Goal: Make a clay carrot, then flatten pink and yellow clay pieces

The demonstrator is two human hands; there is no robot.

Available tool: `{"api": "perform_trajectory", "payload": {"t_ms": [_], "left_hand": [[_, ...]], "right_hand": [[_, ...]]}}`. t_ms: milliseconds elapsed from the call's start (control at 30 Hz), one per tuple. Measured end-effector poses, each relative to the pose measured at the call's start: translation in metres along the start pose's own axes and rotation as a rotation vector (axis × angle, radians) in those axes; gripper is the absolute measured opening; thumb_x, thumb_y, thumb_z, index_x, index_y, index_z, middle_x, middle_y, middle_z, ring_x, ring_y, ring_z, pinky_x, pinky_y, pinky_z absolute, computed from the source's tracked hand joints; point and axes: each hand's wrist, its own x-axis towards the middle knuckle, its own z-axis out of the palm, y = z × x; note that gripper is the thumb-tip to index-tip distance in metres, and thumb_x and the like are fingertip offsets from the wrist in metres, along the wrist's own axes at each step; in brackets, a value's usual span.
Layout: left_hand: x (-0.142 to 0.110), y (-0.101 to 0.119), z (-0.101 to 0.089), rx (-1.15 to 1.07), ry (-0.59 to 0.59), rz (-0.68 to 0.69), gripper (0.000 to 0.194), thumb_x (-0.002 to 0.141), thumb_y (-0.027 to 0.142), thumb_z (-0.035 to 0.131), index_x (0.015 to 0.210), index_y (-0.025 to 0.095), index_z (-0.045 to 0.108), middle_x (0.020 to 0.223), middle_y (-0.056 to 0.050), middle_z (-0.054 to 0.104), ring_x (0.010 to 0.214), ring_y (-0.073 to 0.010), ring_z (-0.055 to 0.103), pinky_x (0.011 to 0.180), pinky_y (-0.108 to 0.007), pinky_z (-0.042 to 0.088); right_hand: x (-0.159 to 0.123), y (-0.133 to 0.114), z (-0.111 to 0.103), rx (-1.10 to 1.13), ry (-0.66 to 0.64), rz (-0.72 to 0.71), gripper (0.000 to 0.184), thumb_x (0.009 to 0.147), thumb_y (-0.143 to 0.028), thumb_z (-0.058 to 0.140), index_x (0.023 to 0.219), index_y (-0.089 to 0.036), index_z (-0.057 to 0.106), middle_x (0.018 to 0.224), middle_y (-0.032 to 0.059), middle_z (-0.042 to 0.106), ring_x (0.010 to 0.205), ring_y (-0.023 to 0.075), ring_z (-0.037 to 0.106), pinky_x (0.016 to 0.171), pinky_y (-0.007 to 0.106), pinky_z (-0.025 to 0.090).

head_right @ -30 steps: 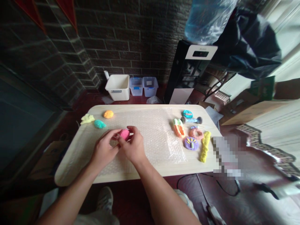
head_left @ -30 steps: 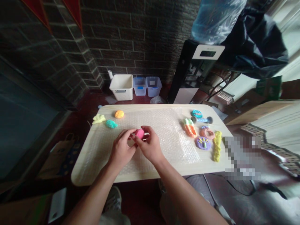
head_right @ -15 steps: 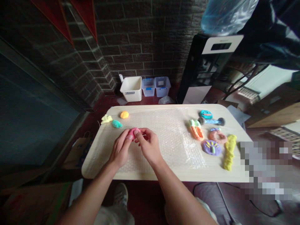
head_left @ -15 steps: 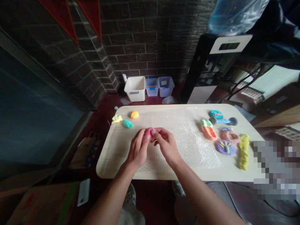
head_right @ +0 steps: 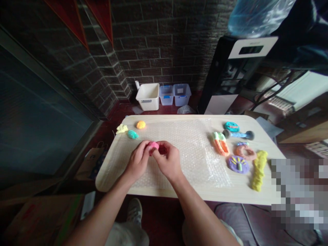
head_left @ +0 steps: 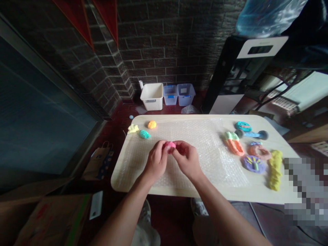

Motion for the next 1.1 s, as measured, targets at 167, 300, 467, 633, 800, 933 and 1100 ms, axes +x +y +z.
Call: {"api": "perform_trajectory", "payload": {"t_ms": [167,300,467,633,800,933,1100], "left_hand": [[-0.003,0.000,0.003,0.057,0.008,0.036,0.023,0.111,0.029,0.038,0.106,0.023,0.059,0.101,-0.006,0.072,0.094,-0.0222,0.067,0.087,-0.035,0.049],[-0.002,0.004,0.002,0.030,0.016,-0.003,0.027,0.111,0.031,0.037,0.101,0.023,0.060,0.097,-0.006,0.072,0.090,-0.0215,0.066,0.084,-0.034,0.048],[-0.001,0.007,-0.001,-0.105,0.014,-0.063,0.034,0.111,0.038,0.039,0.094,0.021,0.063,0.087,-0.004,0.069,0.081,-0.0194,0.062,0.077,-0.032,0.046],[0.001,0.001,0.001,-0.421,0.061,-0.092,0.035,0.109,0.044,0.047,0.095,0.019,0.066,0.083,-0.002,0.063,0.074,-0.0173,0.057,0.071,-0.030,0.045],[0.002,-0.002,0.004,-0.433,0.114,-0.096,0.036,0.110,0.046,0.046,0.107,0.020,0.069,0.097,-0.006,0.071,0.081,-0.0188,0.063,0.075,-0.030,0.049],[0.001,-0.004,0.002,-0.273,0.165,-0.025,0.029,0.109,0.041,0.051,0.112,0.021,0.071,0.114,-0.009,0.074,0.106,-0.0236,0.067,0.094,-0.035,0.051],[-0.004,-0.005,-0.006,-0.080,0.164,0.003,0.027,0.109,0.039,0.048,0.112,0.022,0.069,0.112,-0.009,0.073,0.103,-0.0235,0.068,0.092,-0.035,0.052]], "right_hand": [[-0.002,0.000,0.000,-0.080,0.000,-0.036,0.021,0.087,-0.034,0.073,0.092,-0.014,0.078,0.077,0.0062,0.078,0.066,0.0172,0.068,0.063,0.028,0.052],[-0.003,0.000,0.002,-0.060,-0.009,-0.027,0.021,0.087,-0.036,0.074,0.090,-0.015,0.077,0.074,0.0059,0.077,0.064,0.0170,0.066,0.061,0.029,0.050],[-0.002,0.002,0.003,0.057,-0.042,0.015,0.023,0.090,-0.039,0.075,0.088,-0.016,0.076,0.073,0.0057,0.075,0.065,0.0181,0.065,0.063,0.031,0.050],[0.001,0.002,0.003,0.201,-0.070,0.058,0.029,0.086,-0.044,0.082,0.096,-0.017,0.078,0.083,0.0068,0.077,0.072,0.0190,0.067,0.069,0.033,0.053],[0.001,-0.003,0.005,0.205,-0.068,0.083,0.035,0.088,-0.046,0.081,0.108,-0.018,0.077,0.088,0.0059,0.077,0.077,0.0197,0.070,0.073,0.033,0.055],[-0.001,-0.003,0.006,0.037,-0.095,0.059,0.039,0.087,-0.048,0.083,0.109,-0.017,0.074,0.093,0.0072,0.078,0.074,0.0193,0.071,0.065,0.030,0.054],[-0.002,0.000,0.006,-0.053,-0.172,-0.011,0.035,0.099,-0.048,0.070,0.115,-0.018,0.072,0.089,0.0060,0.077,0.073,0.0186,0.070,0.066,0.029,0.054]]}}
